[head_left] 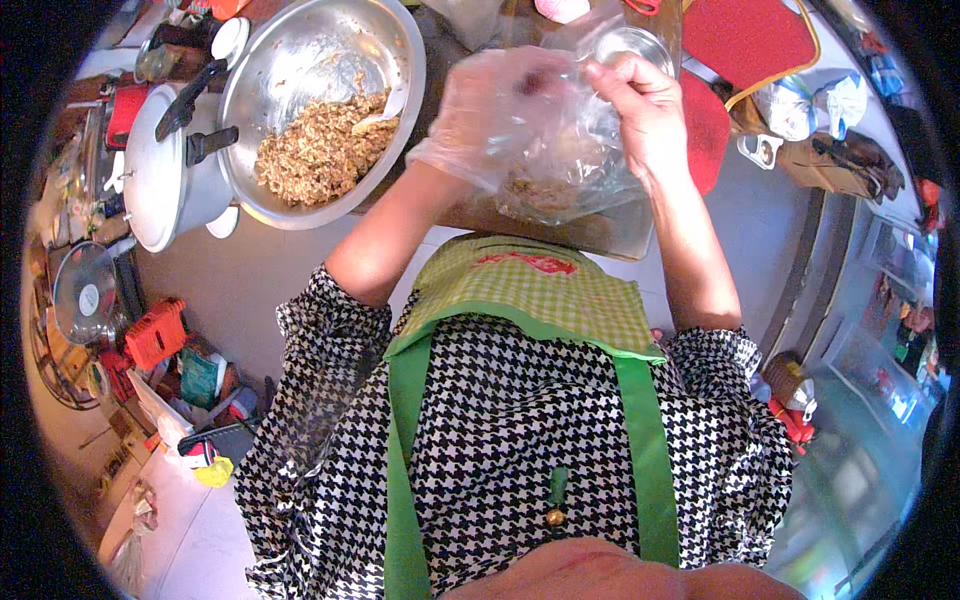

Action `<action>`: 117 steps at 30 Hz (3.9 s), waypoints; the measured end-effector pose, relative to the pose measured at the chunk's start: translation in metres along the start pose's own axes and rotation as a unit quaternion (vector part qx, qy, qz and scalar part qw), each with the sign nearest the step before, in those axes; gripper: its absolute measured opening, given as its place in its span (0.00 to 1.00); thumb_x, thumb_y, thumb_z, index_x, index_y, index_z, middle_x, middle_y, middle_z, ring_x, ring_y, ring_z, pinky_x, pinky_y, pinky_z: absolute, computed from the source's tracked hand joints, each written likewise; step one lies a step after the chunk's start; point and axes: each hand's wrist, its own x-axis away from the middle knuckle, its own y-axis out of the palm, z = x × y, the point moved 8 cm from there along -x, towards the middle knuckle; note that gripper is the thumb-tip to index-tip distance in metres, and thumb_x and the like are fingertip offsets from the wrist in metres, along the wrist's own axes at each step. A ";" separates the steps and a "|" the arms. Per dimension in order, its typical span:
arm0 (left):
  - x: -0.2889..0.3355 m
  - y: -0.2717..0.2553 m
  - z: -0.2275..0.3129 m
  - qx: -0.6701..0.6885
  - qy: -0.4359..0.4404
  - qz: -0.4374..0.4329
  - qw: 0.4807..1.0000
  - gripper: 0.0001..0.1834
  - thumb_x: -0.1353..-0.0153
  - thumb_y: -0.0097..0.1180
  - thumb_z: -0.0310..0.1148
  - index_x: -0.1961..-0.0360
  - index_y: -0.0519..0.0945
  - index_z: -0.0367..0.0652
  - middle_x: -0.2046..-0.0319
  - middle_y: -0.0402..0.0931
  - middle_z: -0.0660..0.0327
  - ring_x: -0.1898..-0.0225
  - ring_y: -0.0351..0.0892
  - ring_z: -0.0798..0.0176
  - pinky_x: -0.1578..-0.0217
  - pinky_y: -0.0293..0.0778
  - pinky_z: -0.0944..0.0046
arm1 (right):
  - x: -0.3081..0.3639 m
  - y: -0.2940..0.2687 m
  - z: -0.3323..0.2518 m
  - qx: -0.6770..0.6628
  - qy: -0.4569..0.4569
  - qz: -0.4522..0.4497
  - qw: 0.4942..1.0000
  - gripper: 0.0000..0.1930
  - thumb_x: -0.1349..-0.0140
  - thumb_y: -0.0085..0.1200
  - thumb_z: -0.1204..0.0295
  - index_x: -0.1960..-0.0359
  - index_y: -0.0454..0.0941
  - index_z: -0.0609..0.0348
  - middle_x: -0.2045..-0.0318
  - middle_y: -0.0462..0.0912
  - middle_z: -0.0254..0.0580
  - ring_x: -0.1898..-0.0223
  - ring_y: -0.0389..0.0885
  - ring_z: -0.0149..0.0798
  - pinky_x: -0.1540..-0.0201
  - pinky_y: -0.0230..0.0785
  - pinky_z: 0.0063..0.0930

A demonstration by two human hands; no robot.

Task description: The person packs a crumbly food mixture into plastic bags, forms it into blocks, and places them on a tray. They then open a sandwich press, remove cooked flatbreads, and wipe the press surface with a cloth. Finally, they cut a block of the mixture on a cutting board and pack it into a bag.

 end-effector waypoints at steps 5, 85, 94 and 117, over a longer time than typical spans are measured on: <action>-0.011 -0.060 -0.029 -0.069 -0.011 0.167 0.984 0.13 0.42 0.64 0.36 0.57 0.85 0.43 0.67 0.84 0.57 0.68 0.82 0.66 0.63 0.77 0.65 | -0.007 -0.029 0.014 0.027 0.000 -0.008 1.000 0.16 0.39 0.63 0.74 0.83 0.71 0.54 0.82 0.66 0.19 0.77 0.59 0.17 0.73 0.53 0.17; 0.106 0.119 -0.061 -0.158 0.280 -0.305 0.897 0.14 0.44 0.56 0.44 0.81 0.79 0.49 0.79 0.78 0.60 0.70 0.79 0.56 0.58 0.69 0.55 | 0.150 -0.120 0.072 0.654 0.234 -0.273 0.666 0.28 0.49 0.67 0.64 0.50 0.64 0.56 0.65 0.83 0.56 0.61 0.82 0.62 0.57 0.76 0.51; 0.040 0.110 -0.079 -0.399 0.040 -0.237 0.885 0.26 0.33 0.42 0.47 0.76 0.83 0.41 0.76 0.82 0.51 0.75 0.82 0.46 0.68 0.76 0.45 | 0.087 -0.145 0.077 0.632 0.085 -0.085 0.766 0.25 0.48 0.62 0.72 0.50 0.63 0.53 0.69 0.82 0.60 0.63 0.82 0.63 0.59 0.73 0.54; 0.067 0.146 -0.154 -0.333 0.035 -0.312 0.889 0.27 0.45 0.59 0.40 0.41 0.75 0.56 0.59 0.77 0.48 0.54 0.78 0.45 0.54 0.75 0.48 | 0.077 -0.198 0.193 0.102 0.262 0.066 0.957 0.08 0.35 0.58 0.71 0.63 0.80 0.64 0.72 0.83 0.34 0.74 0.82 0.27 0.68 0.76 0.20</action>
